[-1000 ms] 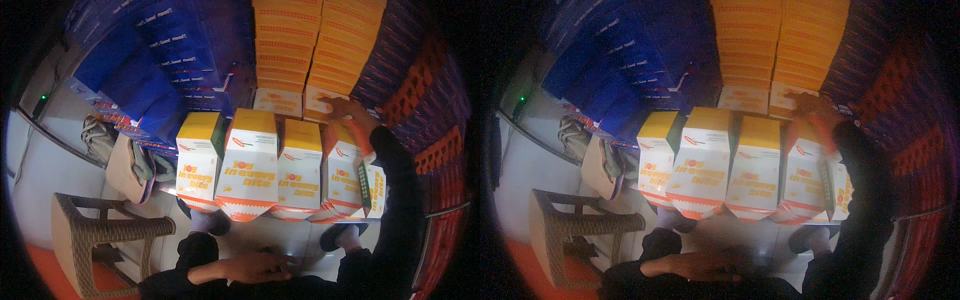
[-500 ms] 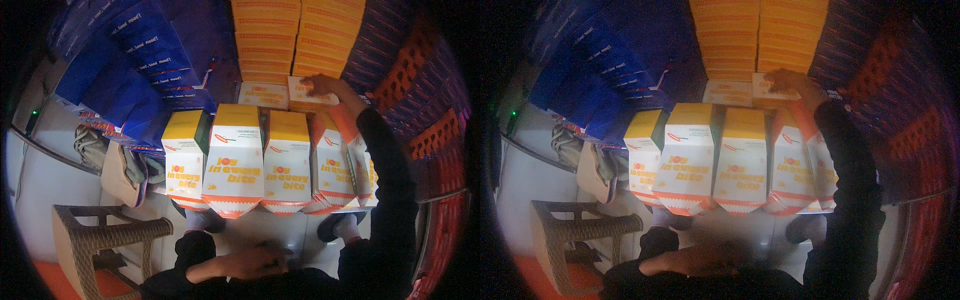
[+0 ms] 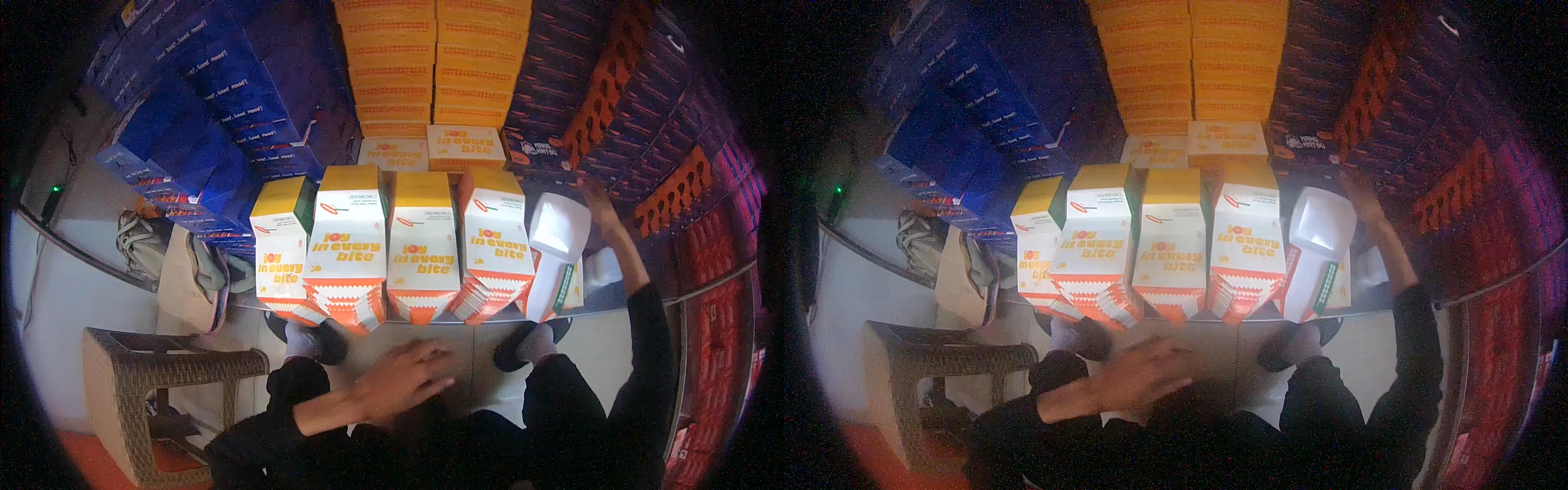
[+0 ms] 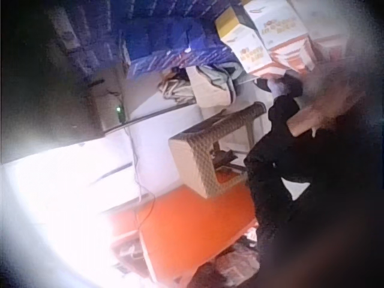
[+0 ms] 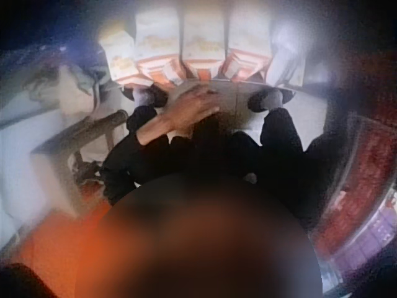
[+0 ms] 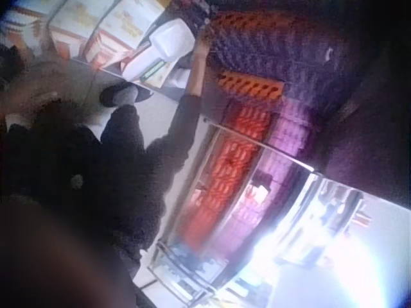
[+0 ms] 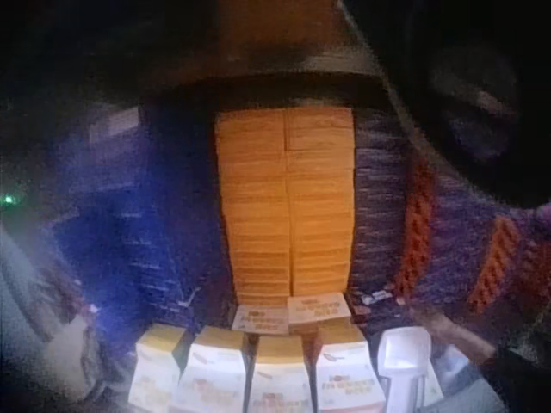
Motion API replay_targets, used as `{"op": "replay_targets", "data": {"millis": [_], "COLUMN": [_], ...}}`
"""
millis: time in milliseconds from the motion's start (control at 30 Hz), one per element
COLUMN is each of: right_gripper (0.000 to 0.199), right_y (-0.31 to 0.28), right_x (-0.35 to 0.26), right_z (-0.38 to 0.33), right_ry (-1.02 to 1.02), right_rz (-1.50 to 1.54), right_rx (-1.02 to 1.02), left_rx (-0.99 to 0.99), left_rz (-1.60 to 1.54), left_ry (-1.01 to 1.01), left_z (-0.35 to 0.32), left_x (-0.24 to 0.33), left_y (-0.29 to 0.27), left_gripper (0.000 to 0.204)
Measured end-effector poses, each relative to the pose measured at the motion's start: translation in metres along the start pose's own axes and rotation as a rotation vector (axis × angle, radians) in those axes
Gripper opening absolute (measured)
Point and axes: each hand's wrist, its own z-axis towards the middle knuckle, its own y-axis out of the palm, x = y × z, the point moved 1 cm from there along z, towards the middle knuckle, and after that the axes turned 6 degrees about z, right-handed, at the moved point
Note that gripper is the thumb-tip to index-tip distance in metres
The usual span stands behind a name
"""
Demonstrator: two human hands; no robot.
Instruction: The person repeatedly picks up flat-packed cardboard boxes, folds them into rectangular containers, and places them on a table. The process is repeated multiple times with identical boxes.
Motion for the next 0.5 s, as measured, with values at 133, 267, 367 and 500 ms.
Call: {"op": "replay_targets", "data": {"millis": [133, 267, 367, 500], "right_gripper": [0.081, 0.078, 0.067, 0.051], "right_y": [-0.003, 0.013, 0.021, 0.037], "right_x": [0.071, 0.093, 0.078, 0.066], "right_z": [-0.081, -0.170, -0.222, -0.236], "right_ry": [-0.005, 0.297, 0.561, 0.528], "right_rz": [-0.280, 0.130, 0.562, 0.214], "right_rx": [0.554, 0.465, -0.165, -0.222], "left_rx": [0.186, 0.281, 0.365, 0.253], "left_rz": [0.300, 0.490, 0.622, 0.588], "left_ry": [0.063, 0.076, -0.023, -0.216], "left_z": [0.026, 0.086, 0.129, 0.155], "left_x": [0.010, 0.014, 0.010, -0.003], "left_y": [-0.007, -0.013, -0.013, 0.002], "left_gripper": [0.053, 0.067, 0.075, 0.087]}}
